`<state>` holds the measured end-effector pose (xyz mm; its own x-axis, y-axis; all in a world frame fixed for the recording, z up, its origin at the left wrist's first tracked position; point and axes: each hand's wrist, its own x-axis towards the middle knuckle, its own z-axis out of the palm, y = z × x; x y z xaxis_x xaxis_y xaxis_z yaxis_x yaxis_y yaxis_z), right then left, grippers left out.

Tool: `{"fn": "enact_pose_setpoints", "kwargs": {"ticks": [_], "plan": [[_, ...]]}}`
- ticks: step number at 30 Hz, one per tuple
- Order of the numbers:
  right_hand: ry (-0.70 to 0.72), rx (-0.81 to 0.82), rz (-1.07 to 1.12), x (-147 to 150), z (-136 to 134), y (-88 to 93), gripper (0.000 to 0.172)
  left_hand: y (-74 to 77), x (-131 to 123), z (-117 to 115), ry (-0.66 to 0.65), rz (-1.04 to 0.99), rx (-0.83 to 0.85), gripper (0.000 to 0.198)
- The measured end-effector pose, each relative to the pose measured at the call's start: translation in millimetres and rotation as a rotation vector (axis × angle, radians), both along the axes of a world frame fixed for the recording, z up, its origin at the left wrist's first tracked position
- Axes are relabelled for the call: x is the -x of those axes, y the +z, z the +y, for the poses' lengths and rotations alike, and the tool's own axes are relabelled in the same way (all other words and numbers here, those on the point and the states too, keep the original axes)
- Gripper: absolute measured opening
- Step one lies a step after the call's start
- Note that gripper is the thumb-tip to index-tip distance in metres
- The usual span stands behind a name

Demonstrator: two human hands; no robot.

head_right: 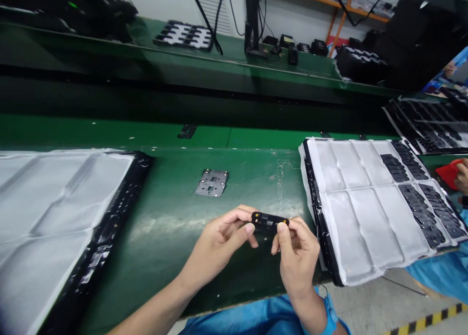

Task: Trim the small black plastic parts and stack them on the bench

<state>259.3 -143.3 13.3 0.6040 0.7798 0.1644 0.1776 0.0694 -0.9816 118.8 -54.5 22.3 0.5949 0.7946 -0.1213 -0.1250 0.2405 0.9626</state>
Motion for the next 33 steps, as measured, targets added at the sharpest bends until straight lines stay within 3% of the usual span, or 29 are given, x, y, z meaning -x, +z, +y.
{"fn": "enact_pose_setpoints", "kwargs": {"ticks": [6,8,12,18,22,27,33], "plan": [[-0.036,0.011,0.036,-9,-1,4.1,0.036,-3.4,3,9,-0.043,0.26,-0.354,0.017],[-0.035,0.014,0.046,-9,-1,5.1,0.036,0.1,1,9,-0.04,0.23,-0.32,0.017],[-0.045,0.016,0.053,-9,-3,6.2,0.036,10.2,-6,6,-0.058,0.115,-0.162,0.035],[-0.039,-0.004,-0.032,-11,-5,5.3,0.029,20.2,-10,8,-0.068,0.049,-0.09,0.033],[-0.06,-0.067,-0.189,-13,-8,2.3,0.02,18.0,-14,10,-0.061,0.056,-0.091,0.031],[-0.058,-0.132,-0.364,-15,-9,-0.8,0.018,10.6,-25,12,0.028,0.073,-0.172,0.015],[-0.003,-0.047,-0.109,-14,-5,0.5,0.021,12.7,-27,12,0.041,0.046,-0.172,0.017]]}}
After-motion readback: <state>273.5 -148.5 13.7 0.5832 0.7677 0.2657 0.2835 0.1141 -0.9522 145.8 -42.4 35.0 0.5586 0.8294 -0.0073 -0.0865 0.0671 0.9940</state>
